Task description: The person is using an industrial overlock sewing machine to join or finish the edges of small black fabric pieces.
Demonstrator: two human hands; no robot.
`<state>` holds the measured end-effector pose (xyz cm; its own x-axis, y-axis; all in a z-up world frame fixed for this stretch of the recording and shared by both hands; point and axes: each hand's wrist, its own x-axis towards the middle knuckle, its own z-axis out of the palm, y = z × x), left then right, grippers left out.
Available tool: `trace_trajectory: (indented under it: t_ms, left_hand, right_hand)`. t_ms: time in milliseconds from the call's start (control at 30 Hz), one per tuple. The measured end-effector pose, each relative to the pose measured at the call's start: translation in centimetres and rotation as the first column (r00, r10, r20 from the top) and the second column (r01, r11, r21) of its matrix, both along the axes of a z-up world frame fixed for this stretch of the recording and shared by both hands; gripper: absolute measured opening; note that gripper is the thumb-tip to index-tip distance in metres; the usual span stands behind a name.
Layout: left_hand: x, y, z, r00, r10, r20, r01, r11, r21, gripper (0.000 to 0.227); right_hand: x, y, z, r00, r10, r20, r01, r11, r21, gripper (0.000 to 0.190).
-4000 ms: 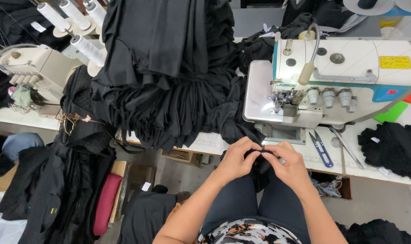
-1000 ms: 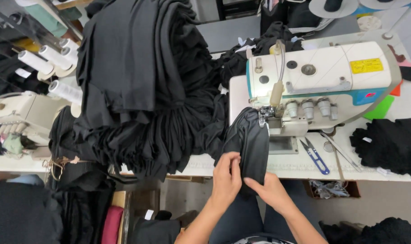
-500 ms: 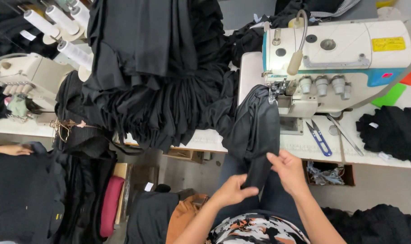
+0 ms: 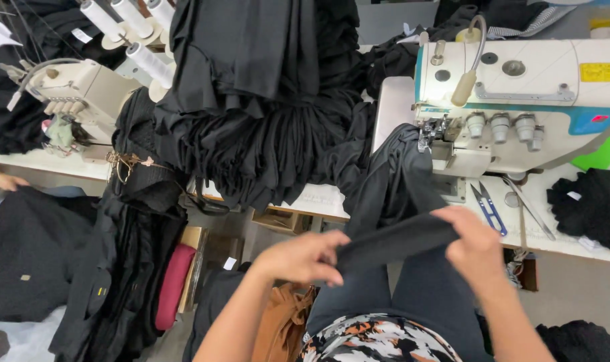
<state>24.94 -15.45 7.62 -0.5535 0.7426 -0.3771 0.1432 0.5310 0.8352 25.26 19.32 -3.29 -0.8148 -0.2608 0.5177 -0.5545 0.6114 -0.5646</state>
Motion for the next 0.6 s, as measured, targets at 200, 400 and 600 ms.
trace_trajectory:
  t_ms: [200,400,600]
  left_hand:
    - [-4.6,-0.1,-6.5,0.97,0.217,0.113,-0.243,0.908,0.342,0.03]
    - [-4.2,4.5,-2.2,0.959,0.187,0.213,-0.252,0.905,0.342,0.035]
    - [-6.7,3.5,-1.0,0.929,0.356,0.104,-0.37,0.904,0.213,0.039]
  right_hand:
    - [-0.7,-1.8,-2.7,0.978,-0.155,0.14,0.08,0.897,0.435,0.063]
    - [2.2,-9.6,-0.5,0.984,0.119,0.136,-0.068,0.942,-0.329,0.032]
    - [2.6,-6.0,1.9,0.872,0.256,0.417,-0.144,0.949,-0.282,0.013]
